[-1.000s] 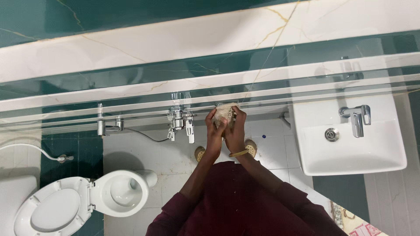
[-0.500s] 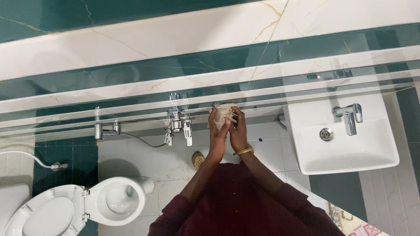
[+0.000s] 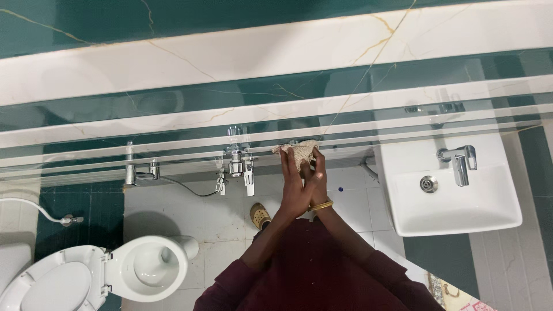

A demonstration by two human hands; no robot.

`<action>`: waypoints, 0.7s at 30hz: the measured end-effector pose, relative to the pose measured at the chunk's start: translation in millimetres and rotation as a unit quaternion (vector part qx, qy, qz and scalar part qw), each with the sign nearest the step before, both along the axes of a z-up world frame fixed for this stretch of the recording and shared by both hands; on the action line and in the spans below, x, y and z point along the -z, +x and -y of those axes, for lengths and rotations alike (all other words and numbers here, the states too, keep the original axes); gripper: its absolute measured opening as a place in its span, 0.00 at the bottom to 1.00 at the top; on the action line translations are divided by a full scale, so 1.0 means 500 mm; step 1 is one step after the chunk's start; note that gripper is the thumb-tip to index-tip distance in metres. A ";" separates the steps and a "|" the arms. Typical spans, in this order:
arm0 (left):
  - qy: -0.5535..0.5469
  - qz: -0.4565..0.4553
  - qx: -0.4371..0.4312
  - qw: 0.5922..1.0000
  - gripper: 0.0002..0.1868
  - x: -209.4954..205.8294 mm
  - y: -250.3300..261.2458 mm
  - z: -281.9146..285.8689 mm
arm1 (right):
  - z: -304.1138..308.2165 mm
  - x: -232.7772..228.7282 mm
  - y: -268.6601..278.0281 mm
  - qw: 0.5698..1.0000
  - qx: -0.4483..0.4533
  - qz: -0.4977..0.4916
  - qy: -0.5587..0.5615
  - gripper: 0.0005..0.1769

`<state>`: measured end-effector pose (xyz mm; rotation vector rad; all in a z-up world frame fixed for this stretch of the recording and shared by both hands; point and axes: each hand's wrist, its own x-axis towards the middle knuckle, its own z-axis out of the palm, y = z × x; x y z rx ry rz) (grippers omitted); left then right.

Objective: The person wipes silver bathroom fixtures mounted on a wall with a cloth, cleaning different taps and handles in sequence.

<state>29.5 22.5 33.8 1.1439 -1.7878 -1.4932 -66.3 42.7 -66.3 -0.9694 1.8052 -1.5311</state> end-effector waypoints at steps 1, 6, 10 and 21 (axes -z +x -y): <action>0.015 -0.010 -0.011 1.000 0.58 0.011 0.001 0.003 | 0.008 -0.021 0.000 0.998 -0.008 -0.055 0.016 0.32; 0.174 -0.245 -0.062 0.952 0.52 0.133 0.002 0.033 | 0.007 -0.142 0.021 0.950 -0.074 -0.300 0.044 0.31; 0.341 -0.295 -0.099 0.887 0.46 0.183 0.009 0.052 | 0.014 -0.165 0.036 0.963 -0.051 -0.266 0.005 0.34; 0.032 0.098 -0.015 0.995 0.58 -0.001 -0.035 0.008 | 0.000 0.020 -0.046 0.954 -0.059 0.292 0.020 0.31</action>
